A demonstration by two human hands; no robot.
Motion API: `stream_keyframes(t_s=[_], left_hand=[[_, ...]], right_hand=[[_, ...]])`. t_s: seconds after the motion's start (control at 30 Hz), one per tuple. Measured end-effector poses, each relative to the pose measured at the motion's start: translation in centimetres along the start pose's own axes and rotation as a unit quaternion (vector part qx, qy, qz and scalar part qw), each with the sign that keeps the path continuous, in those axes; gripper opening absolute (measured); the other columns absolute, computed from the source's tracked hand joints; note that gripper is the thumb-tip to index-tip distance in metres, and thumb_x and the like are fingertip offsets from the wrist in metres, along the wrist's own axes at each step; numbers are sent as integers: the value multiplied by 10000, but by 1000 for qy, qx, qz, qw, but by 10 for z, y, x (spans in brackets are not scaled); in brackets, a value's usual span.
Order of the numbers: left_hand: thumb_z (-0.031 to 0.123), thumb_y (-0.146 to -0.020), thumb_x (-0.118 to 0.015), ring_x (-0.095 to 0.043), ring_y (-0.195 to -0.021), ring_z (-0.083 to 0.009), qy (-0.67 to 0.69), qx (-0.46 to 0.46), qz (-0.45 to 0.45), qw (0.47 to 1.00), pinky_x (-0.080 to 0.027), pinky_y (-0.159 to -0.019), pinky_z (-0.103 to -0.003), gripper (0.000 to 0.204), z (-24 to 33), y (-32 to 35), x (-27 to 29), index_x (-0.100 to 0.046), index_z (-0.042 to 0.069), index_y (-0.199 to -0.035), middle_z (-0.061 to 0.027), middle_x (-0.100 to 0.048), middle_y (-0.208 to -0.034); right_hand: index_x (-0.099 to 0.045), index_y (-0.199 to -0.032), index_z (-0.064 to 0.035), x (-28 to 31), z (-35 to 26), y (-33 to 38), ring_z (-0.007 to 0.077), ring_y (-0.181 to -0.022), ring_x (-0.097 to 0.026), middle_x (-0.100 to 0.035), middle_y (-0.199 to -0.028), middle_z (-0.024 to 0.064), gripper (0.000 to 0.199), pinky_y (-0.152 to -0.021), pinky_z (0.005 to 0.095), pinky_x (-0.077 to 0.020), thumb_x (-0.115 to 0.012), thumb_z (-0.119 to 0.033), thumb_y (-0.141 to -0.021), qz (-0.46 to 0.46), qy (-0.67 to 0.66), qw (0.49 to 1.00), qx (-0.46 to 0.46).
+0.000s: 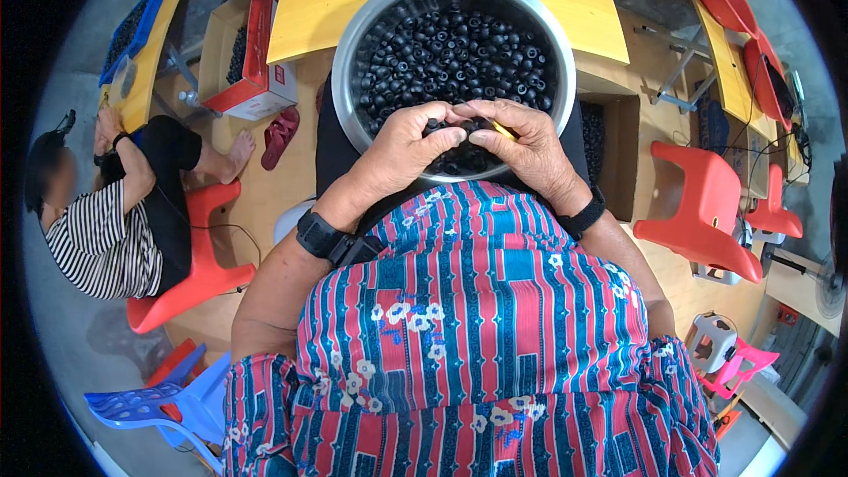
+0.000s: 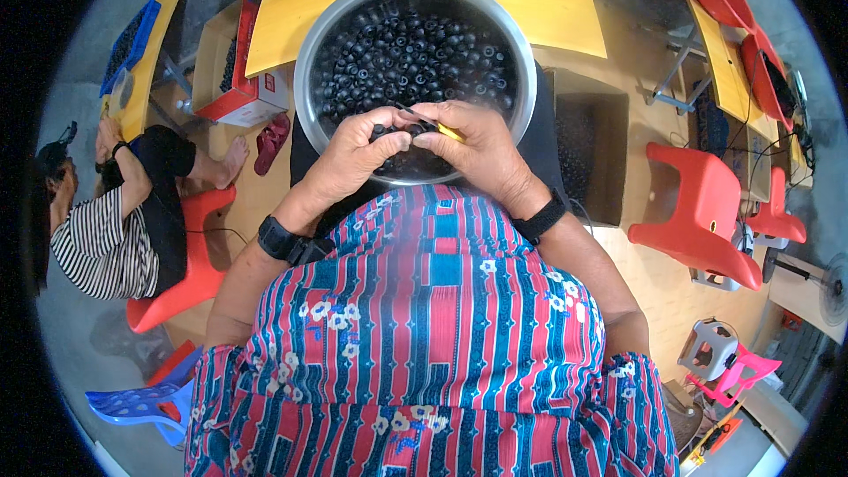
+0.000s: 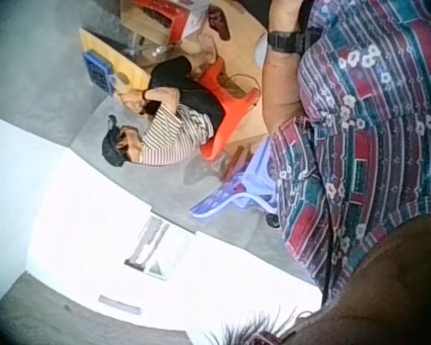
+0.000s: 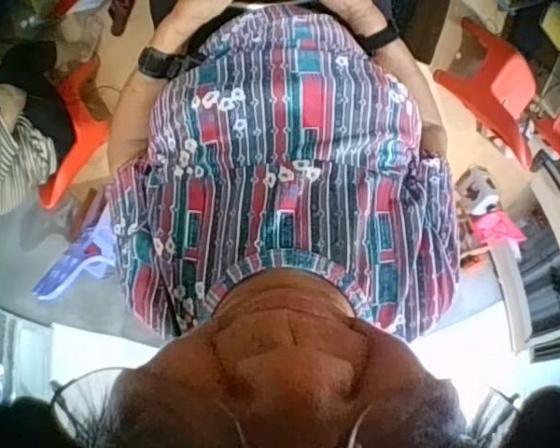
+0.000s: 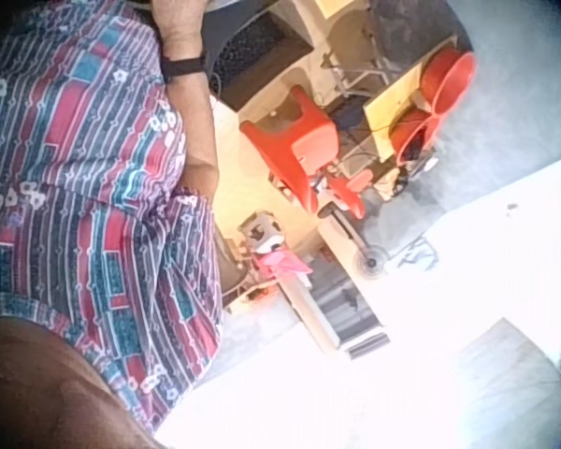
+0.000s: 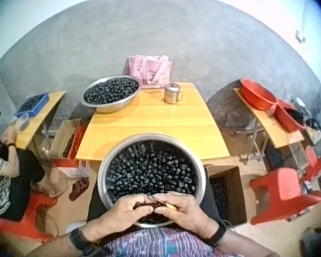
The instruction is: Trimming excess material or flashing from small black rubber molded parts using a utility knife.
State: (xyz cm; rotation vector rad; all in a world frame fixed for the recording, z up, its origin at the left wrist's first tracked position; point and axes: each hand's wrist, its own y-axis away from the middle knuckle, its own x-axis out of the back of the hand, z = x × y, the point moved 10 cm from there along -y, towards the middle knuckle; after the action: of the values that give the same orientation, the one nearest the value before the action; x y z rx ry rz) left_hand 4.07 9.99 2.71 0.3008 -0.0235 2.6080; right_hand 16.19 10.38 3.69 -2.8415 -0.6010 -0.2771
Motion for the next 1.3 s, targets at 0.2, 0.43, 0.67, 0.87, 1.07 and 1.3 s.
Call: stream_keyframes(t_s=[0.2, 0.43, 0.67, 0.87, 1.07, 1.3], left_hand=[[233, -1004, -562, -360, -623, 1, 268, 126, -39, 954, -297, -516, -168, 248, -32, 7, -20, -590, 24, -1135, 59, -459, -763], [248, -1025, -520, -354, -648, -17, 361, 140, -24, 922, -304, -530, -166, 224, -37, 10, -30, -543, 42, -1109, 46, -452, -816], [249, -1034, -493, -392, -684, -40, 433, 102, 4, 895, -327, -553, -168, 231, -33, 10, -22, -523, 56, -1156, -4, -487, -891], [249, -1029, -503, -388, -681, -35, 403, 95, 10, 910, -329, -553, -168, 249, -35, 13, -20, -533, 48, -1172, 2, -483, -868], [258, -1025, -514, -380, -675, -30, 384, 79, -5, 920, -322, -548, -163, 254, -31, 13, -20, -536, 49, -1168, 10, -475, -851], [269, -1020, -526, -369, -674, -24, 365, 83, 0, 927, -310, -550, -158, 255, -28, 14, -19, -545, 52, -1153, 20, -467, -843]], right_hand=[[-695, -1105, -38, 2, -1, -1, 154, -911, -628, -693, -983, 68, 287, -839, 283, -493, -729, -48, -820, 11, 19, 1000, 3], [-694, -1058, -28, 0, -31, 0, 123, -760, -593, -666, -893, 49, 317, -681, 257, -474, -789, -34, -756, 30, 119, 991, 59], [-649, -963, -27, 15, -25, 3, 280, -776, -637, -639, -855, 135, 173, -704, 340, -494, -676, -168, -867, 62, 133, 989, 31], [-655, -933, -68, -1, -34, 4, 307, -721, -621, -602, -786, 108, 189, -629, 383, -487, -695, -235, -856, 6, 232, 971, 62], [-659, -937, -77, -1, -38, 4, 304, -711, -624, -598, -777, 101, 185, -614, 391, -489, -701, -234, -850, 10, 242, 967, 75], [-661, -936, -81, -1, -37, 5, 305, -707, -626, -598, -775, 99, 182, -612, 395, -492, -700, -236, -850, 13, 243, 967, 74]])
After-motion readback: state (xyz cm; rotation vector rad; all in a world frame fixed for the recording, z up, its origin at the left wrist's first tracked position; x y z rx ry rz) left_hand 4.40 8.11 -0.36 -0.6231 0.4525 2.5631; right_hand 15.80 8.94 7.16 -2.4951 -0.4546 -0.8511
